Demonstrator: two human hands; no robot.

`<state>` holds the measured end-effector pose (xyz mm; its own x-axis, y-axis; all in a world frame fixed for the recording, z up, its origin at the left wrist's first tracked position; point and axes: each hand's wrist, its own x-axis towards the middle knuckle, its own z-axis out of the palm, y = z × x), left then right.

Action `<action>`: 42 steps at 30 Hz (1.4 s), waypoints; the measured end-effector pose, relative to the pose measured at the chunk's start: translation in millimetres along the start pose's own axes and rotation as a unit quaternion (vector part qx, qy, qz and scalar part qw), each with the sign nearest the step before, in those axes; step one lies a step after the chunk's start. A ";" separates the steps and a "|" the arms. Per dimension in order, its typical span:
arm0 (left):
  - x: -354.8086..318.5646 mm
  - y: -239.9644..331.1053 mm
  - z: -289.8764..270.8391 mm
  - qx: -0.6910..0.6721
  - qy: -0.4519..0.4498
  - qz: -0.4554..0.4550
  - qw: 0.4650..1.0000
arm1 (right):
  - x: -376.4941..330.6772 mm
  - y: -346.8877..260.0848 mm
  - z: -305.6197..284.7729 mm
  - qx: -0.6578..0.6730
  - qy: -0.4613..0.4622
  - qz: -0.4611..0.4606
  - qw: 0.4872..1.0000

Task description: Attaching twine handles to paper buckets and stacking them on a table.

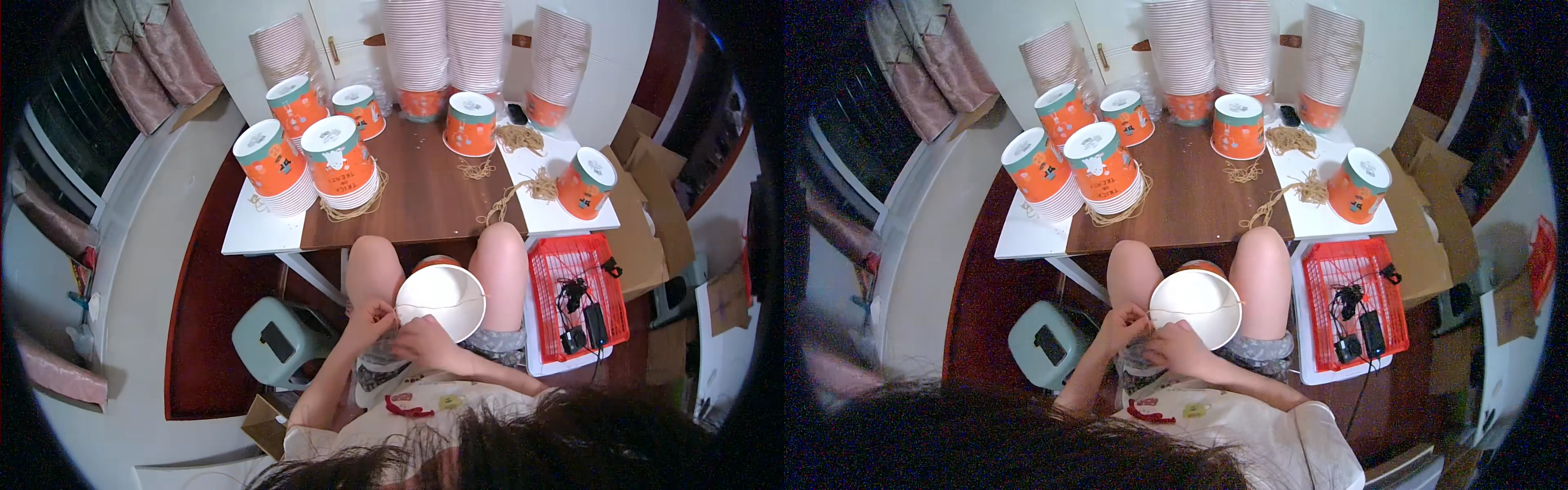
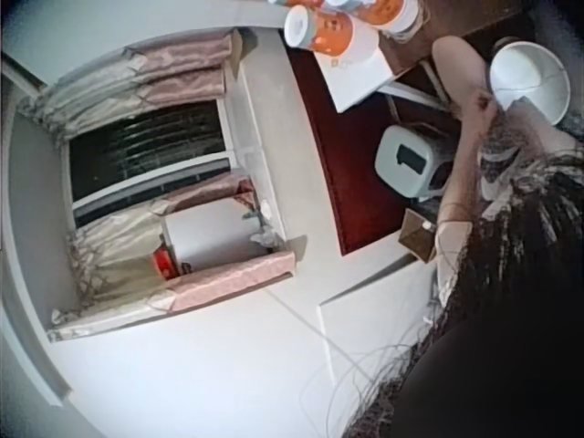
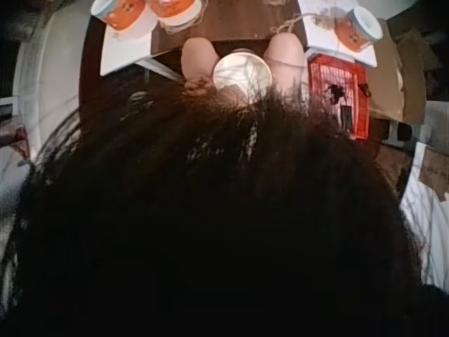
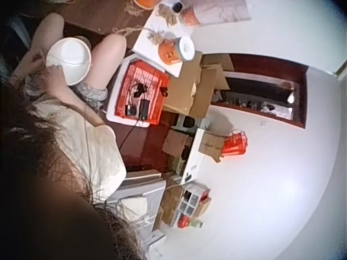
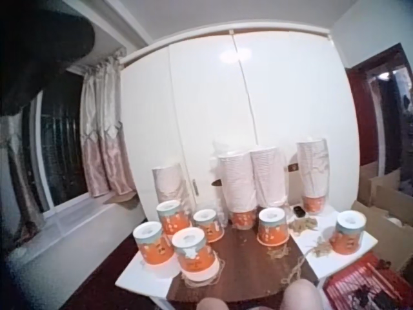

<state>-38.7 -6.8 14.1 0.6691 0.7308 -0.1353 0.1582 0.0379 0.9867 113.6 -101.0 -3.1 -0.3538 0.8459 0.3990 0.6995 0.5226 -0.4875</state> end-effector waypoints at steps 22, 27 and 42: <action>-4.5 14.4 12.0 0.199 0.071 0.090 0.973 | 19.1 22.0 -5.8 0.191 0.129 0.166 0.959; -12.0 -5.3 8.0 0.218 0.122 0.062 0.966 | 15.6 30.6 -0.1 0.233 0.133 0.200 0.942; -19.4 -26.7 19.0 0.240 0.112 0.014 0.964 | 11.9 31.4 6.6 0.279 0.132 0.215 0.927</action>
<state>-42.1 -34.9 -11.3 0.5123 0.8581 -0.0338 0.4960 -0.2636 0.8274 127.3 -73.7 -18.8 0.0978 0.9717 0.2151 0.2850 0.1797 -0.9415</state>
